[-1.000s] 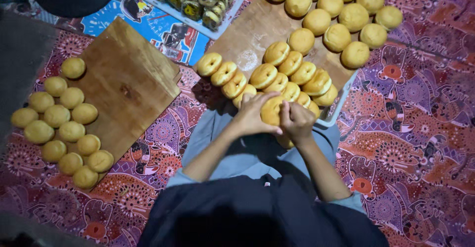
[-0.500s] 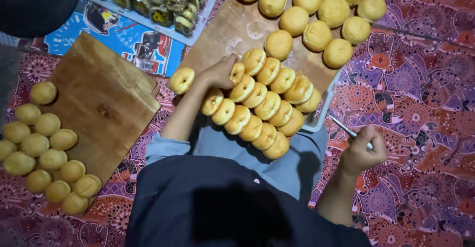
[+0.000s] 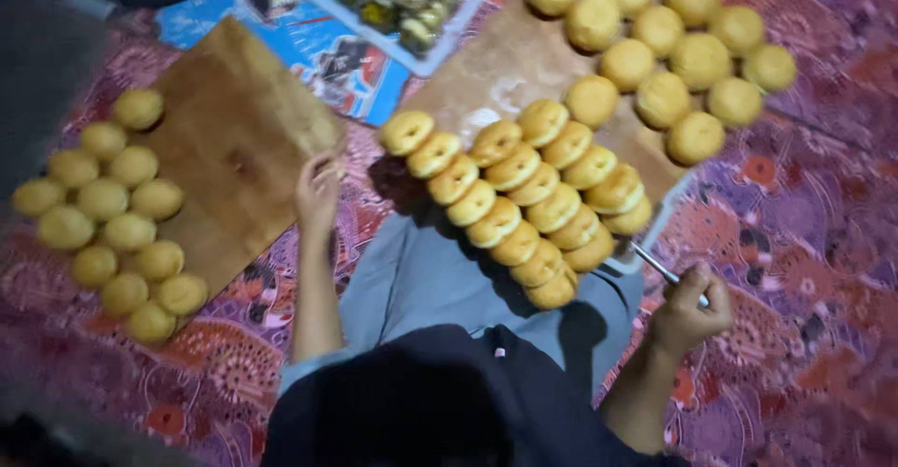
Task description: The person sits on the floor and repeatedly picks up round buns, cuts them horizontally with a knife, and places the cut buns onto a wooden board. The person continues this process for multiple buns throughout the clip.
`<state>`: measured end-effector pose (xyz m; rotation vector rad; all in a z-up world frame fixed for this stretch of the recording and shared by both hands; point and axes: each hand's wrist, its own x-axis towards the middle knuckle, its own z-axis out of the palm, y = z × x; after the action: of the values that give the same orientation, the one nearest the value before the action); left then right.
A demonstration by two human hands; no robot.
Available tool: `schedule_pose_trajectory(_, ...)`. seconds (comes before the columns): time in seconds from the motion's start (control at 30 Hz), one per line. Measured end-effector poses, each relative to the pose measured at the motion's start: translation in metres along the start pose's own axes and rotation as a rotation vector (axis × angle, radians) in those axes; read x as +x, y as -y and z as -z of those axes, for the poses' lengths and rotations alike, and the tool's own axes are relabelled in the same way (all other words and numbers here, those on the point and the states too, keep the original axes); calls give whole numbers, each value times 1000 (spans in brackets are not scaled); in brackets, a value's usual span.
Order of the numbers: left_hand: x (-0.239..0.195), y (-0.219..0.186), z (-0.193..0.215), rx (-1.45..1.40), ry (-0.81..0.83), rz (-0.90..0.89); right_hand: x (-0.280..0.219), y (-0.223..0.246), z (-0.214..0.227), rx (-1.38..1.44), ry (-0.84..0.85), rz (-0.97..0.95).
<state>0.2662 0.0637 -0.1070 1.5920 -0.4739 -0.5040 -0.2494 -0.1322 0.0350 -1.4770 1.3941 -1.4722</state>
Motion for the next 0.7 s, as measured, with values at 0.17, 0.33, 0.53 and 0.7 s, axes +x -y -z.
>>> schedule_pose_trajectory(0.17, -91, 73, 189, 362, -751, 276, -9, -9, -21, 13, 123, -9)
schedule_pose_trajectory(0.33, -160, 83, 323, 859, -990, 793, -20, 0, -59, -93, 234, 35)
schedule_pose_trajectory(0.53, -132, 84, 383, 857, -974, 985, -64, 27, -106, -110, 332, 124)
schedule_pose_trajectory(0.7, -124, 99, 403, 802, -976, 940, -92, 59, -137, -292, 404, 304)
